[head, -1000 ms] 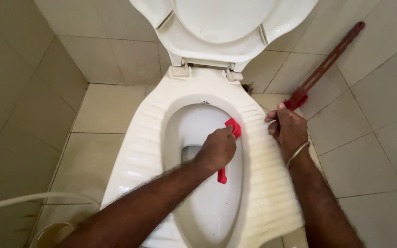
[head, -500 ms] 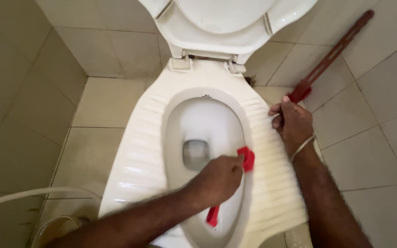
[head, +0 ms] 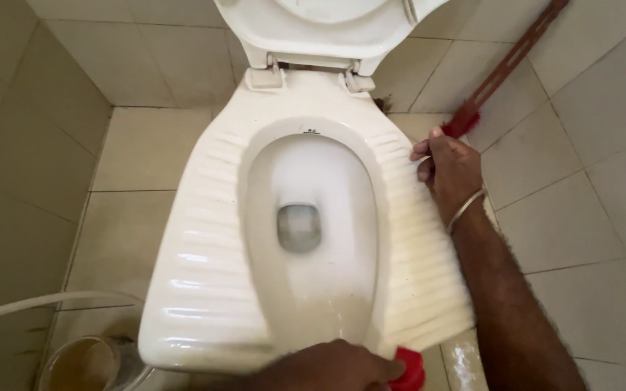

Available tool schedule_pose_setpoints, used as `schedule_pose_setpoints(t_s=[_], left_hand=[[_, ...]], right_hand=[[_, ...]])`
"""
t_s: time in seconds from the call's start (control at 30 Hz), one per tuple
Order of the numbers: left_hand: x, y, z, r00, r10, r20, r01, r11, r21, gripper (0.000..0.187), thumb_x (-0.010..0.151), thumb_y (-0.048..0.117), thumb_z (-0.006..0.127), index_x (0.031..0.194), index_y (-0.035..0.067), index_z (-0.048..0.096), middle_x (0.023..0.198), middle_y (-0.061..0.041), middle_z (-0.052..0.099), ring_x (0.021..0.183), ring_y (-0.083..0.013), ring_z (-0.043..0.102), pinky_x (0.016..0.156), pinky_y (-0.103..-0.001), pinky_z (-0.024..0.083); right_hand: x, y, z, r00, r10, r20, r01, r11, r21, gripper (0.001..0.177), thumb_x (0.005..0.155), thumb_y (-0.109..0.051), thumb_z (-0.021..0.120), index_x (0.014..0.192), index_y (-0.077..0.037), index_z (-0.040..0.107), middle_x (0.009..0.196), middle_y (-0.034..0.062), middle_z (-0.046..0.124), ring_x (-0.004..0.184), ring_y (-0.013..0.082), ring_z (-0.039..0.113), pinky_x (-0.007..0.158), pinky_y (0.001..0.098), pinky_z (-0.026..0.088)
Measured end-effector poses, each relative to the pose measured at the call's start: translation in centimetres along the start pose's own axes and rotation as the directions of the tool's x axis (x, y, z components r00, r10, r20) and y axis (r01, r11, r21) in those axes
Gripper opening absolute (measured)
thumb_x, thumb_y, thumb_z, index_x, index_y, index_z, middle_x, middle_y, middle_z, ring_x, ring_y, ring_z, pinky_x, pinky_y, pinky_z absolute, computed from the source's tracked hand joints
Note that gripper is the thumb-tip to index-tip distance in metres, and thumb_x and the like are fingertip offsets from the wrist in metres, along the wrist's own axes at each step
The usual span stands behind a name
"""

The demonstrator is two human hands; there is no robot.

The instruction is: The person scrubs the inside of a white toilet bowl using a red handheld brush. The person repeatedly scrubs the rim, sides, and bottom of the bowl while water flows from a hose into the bowl.

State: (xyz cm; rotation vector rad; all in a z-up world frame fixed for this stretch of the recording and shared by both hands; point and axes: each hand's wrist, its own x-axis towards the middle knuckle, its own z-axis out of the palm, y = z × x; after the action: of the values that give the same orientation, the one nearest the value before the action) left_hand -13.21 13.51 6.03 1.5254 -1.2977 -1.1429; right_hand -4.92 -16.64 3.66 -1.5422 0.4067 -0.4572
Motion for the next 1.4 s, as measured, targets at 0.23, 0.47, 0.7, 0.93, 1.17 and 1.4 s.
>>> schedule_pose_setpoints(t_s=[0.23,0.47,0.7,0.93,1.17,1.4], left_hand=[[1.0,2.8,-3.0,0.833,-0.384,-0.398,0.468,0.873,0.137,0.035,0.102,0.026,0.041,0.127,0.012,0.061,0.096,-0.024,0.072,0.092,-0.0427,0.070,0.087,-0.053,0.054],[0.2,0.6,-1.0,0.802,-0.580,-0.141,0.592,0.746,0.305,0.030,0.100,0.016,0.044,0.116,0.003,0.066,0.101,-0.023,0.070,0.098,-0.0423,0.068,0.089,-0.054,0.054],[1.5,-0.6,-1.8,0.798,-0.490,-0.351,0.548,0.832,0.086,0.037,0.099,0.021,0.043,0.130,0.011,0.060,0.099,-0.023,0.072,0.095,-0.0434,0.069,0.088,-0.053,0.053],[-1.2,1.2,-1.3,0.833,-0.522,-0.182,0.549,0.819,0.168,0.048,0.102,0.027,0.047,0.146,0.010,0.049,0.095,-0.025,0.071,0.093,-0.0418,0.070,0.088,-0.055,0.051],[0.5,1.5,-2.0,0.841,-0.429,-0.330,0.502,0.846,0.182,0.039,0.099,0.019,0.045,0.134,0.006,0.057,0.093,-0.026,0.071,0.091,-0.0443,0.069,0.085,-0.056,0.052],[-0.4,1.8,-2.5,0.794,-0.570,-0.212,0.599,0.792,0.117,0.044,0.098,0.022,0.045,0.142,0.017,0.052,0.096,-0.023,0.071,0.093,-0.0414,0.070,0.087,-0.054,0.052]], right_hand=[[-0.2,-0.3,-0.3,0.998,0.047,-0.045,-0.045,0.998,0.039,0.039,0.108,-0.035,0.055,0.086,-0.004,0.065,0.078,0.0057,0.067,0.055,0.0098,0.052,0.046,0.0245,0.036],[-0.4,-0.3,-0.2,1.000,0.020,-0.015,-0.019,0.998,0.053,0.038,0.108,-0.035,0.056,0.088,-0.004,0.065,0.081,0.0063,0.069,0.058,0.0093,0.053,0.053,0.0236,0.043],[-0.2,-0.5,0.0,1.000,0.006,-0.020,-0.005,1.000,0.009,0.038,0.107,-0.030,0.056,0.085,-0.001,0.067,0.079,0.0069,0.068,0.058,0.0092,0.053,0.055,0.0233,0.046],[0.1,-0.1,0.1,1.000,0.002,-0.022,-0.004,0.995,-0.102,0.036,0.106,-0.029,0.058,0.085,-0.001,0.068,0.079,0.0052,0.067,0.056,0.0094,0.051,0.052,0.0242,0.041],[-0.2,-0.6,0.1,0.999,0.026,-0.039,-0.028,0.998,-0.050,0.037,0.106,-0.032,0.058,0.085,-0.002,0.067,0.079,0.0050,0.068,0.056,0.0094,0.052,0.053,0.0238,0.044],[-0.3,-0.6,0.0,0.998,0.022,-0.056,-0.028,0.994,-0.101,0.039,0.106,-0.034,0.059,0.083,-0.003,0.067,0.078,0.0054,0.067,0.057,0.0095,0.052,0.053,0.0247,0.042]])
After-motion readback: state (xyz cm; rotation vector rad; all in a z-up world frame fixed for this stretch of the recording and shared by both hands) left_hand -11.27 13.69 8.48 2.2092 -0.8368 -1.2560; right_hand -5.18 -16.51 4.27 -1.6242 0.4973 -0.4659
